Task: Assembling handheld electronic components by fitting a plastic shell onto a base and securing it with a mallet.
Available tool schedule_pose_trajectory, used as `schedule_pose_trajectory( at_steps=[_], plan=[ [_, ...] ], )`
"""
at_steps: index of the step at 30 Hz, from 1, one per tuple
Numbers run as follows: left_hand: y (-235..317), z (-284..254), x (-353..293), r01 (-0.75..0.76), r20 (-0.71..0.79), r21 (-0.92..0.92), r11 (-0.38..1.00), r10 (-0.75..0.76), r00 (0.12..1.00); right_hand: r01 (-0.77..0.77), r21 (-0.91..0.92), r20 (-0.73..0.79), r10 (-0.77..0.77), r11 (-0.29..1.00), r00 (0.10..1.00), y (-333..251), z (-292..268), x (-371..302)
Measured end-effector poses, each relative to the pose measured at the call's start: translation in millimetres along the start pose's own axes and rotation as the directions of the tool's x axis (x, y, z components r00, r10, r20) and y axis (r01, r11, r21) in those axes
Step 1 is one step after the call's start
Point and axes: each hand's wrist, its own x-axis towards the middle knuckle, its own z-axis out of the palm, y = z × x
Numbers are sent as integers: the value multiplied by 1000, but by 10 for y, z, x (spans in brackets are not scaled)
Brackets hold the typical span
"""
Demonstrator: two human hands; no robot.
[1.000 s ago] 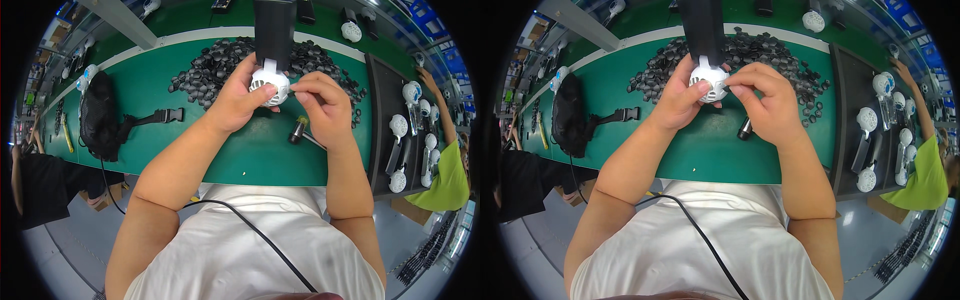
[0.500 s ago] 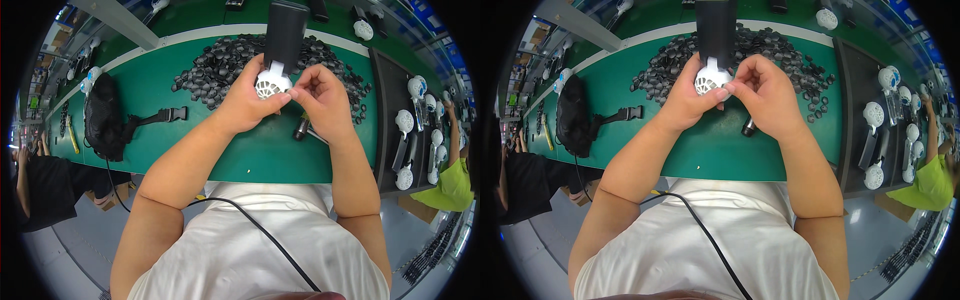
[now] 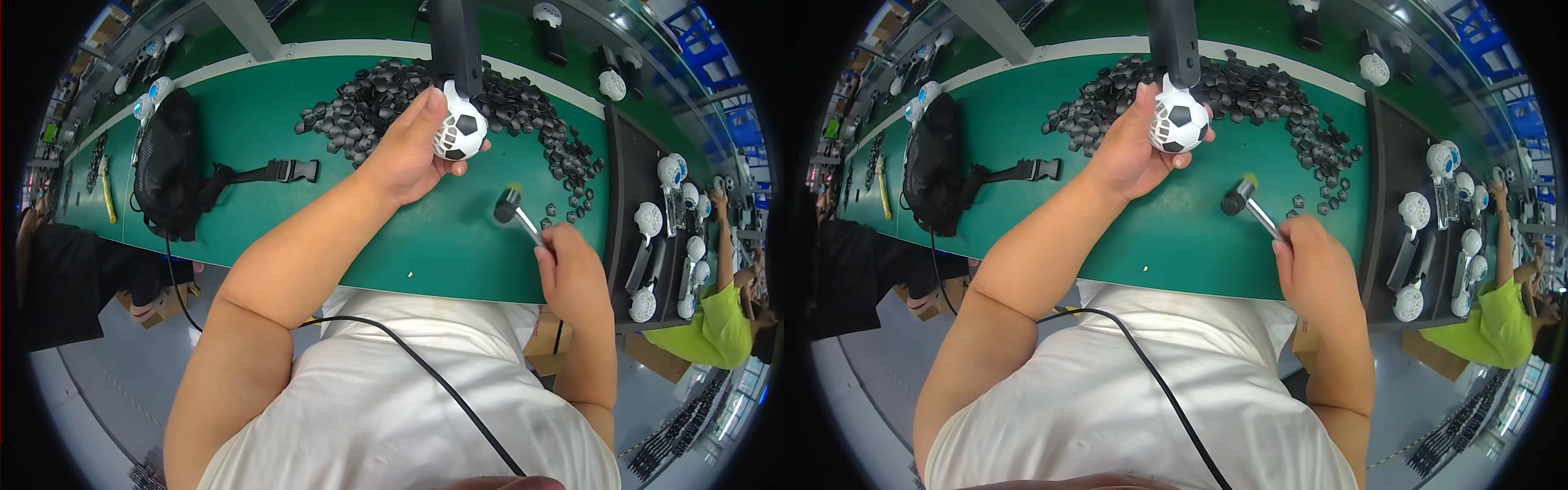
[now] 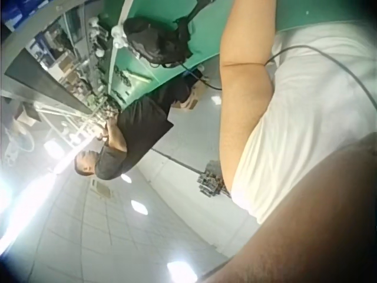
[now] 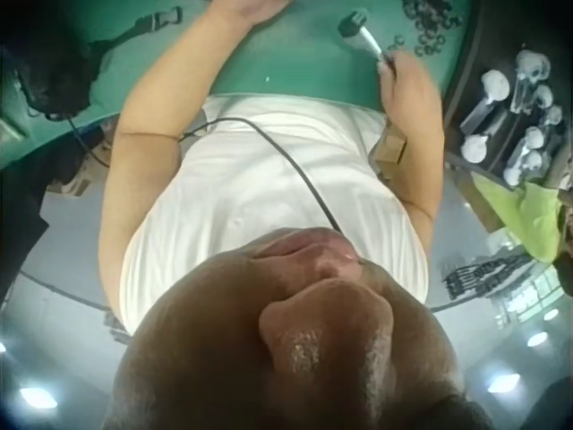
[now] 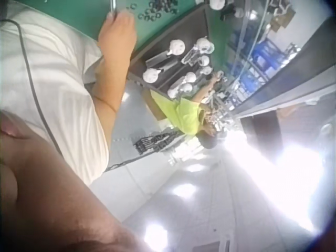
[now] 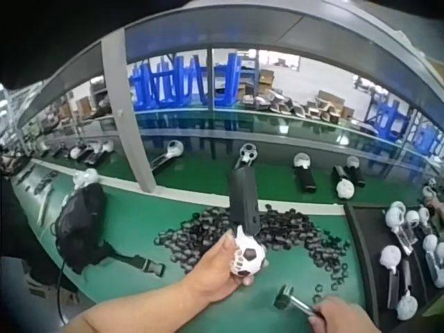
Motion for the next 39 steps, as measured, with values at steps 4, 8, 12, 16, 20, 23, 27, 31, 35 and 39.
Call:
schedule_pose_trajectory(
  at_steps=[4,8,12,16,20,23,27,31,35,39],
  plan=[
    [-2,14,-34,23,-43,130,991,-17,999,366,716,-465,16,595,885,-419,-71,54],
    [16,127,-60,12,36,135,991,-17,999,494,-59,-399,-474,868,785,-223,264,352],
    [8,164,-90,26,-6,151,988,-26,1000,228,432,-240,-133,873,962,-288,169,324],
    [33,157,-82,40,-61,127,991,-33,998,280,630,-308,-98,725,946,-332,261,110],
    [27,162,-110,65,-94,112,992,-55,994,349,642,-354,-141,683,925,-399,295,144],
    [16,183,-113,74,-66,132,988,-66,996,75,462,16,-93,884,996,-451,182,394],
    [106,201,-94,85,-58,55,995,-82,995,142,517,-83,-115,844,990,-325,75,217],
    [77,149,-82,35,-85,129,991,-24,996,160,267,-37,-156,950,987,-234,154,230],
    [217,277,-130,75,-120,500,863,-17,993,125,72,-270,-102,990,958,-173,150,424],
    [-4,180,-208,-460,409,880,121,299,862,155,795,-286,137,586,948,-307,-194,797]
  ],
)
